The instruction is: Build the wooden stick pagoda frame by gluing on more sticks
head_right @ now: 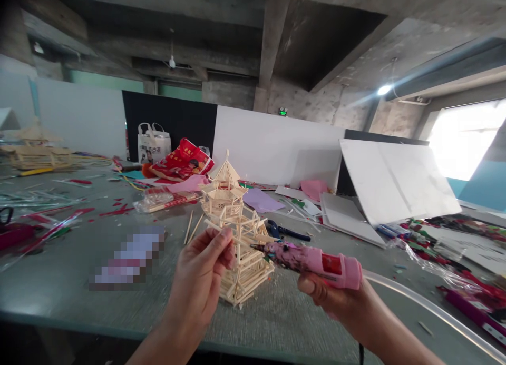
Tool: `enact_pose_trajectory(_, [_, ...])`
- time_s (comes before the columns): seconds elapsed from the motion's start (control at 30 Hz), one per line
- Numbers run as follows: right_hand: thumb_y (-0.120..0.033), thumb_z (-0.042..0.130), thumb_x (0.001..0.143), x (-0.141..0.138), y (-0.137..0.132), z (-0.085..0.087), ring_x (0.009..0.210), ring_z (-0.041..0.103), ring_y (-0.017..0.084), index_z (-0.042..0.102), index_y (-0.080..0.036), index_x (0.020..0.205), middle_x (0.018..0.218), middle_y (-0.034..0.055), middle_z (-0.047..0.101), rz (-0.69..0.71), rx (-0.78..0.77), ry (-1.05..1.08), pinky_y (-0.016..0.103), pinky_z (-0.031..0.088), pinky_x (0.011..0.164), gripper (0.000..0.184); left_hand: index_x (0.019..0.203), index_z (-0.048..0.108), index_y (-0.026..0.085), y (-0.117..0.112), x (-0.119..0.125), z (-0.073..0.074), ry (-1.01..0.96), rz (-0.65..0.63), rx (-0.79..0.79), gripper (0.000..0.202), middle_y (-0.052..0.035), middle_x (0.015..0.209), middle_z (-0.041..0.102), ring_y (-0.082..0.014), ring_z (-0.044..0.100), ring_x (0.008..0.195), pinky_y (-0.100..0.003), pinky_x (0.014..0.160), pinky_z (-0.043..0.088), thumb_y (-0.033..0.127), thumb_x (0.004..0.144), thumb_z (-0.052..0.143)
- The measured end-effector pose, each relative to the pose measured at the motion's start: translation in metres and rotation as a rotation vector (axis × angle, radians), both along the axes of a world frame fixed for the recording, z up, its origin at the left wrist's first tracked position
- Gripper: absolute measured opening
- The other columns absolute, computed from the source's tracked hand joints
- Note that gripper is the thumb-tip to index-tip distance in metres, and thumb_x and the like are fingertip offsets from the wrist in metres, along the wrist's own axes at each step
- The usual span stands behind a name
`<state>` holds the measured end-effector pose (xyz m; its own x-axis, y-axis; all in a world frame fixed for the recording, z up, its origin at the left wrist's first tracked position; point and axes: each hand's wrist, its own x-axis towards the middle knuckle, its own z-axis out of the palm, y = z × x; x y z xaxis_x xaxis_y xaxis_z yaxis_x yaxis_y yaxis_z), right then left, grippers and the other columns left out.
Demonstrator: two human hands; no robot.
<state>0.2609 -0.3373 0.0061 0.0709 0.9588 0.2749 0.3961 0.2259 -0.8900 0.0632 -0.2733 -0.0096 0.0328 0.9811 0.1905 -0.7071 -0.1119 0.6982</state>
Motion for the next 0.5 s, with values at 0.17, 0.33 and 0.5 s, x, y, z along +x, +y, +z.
enact_pose_trajectory(0.17, [-0.067, 0.063, 0.069, 0.0025, -0.0032, -0.0012, 0.038, 0.027, 0.006, 0.046, -0.016, 0.055, 0.049, -0.0011, 0.040, -0.014, 0.029, -0.073, 0.022, 0.012, 0.039, 0.056, 0.063, 0.049, 0.015, 0.0017, 0.0017, 0.0002, 0.043, 0.024, 0.008, 0.024, 0.0040, 0.050, 0.052, -0.0047, 0.043, 0.046, -0.018, 0.049, 0.033, 0.024, 0.075, 0.068])
enact_pose_trajectory(0.33, [-0.067, 0.065, 0.067, 0.0067, -0.0023, -0.0026, 0.037, 0.027, 0.007, 0.047, -0.016, 0.054, 0.047, -0.0013, 0.039, -0.001, 0.016, -0.078, 0.022, 0.012, 0.037, 0.055, 0.062, 0.048, 0.016, 0.0011, 0.0029, -0.0014, 0.066, 0.026, 0.030, 0.025, 0.0047, 0.048, 0.051, -0.0050, 0.042, 0.046, -0.018, 0.050, 0.034, 0.024, 0.074, 0.068])
enact_pose_trajectory(0.5, [-0.066, 0.066, 0.066, 0.0080, -0.0020, -0.0018, 0.036, 0.027, 0.007, 0.047, -0.016, 0.054, 0.047, -0.0016, 0.039, -0.009, -0.012, -0.066, 0.022, 0.012, 0.037, 0.055, 0.062, 0.048, 0.016, 0.0006, 0.0034, -0.0034, 0.067, 0.029, 0.038, 0.024, 0.0047, 0.049, 0.051, -0.0057, 0.042, 0.046, -0.018, 0.049, 0.034, 0.025, 0.074, 0.068])
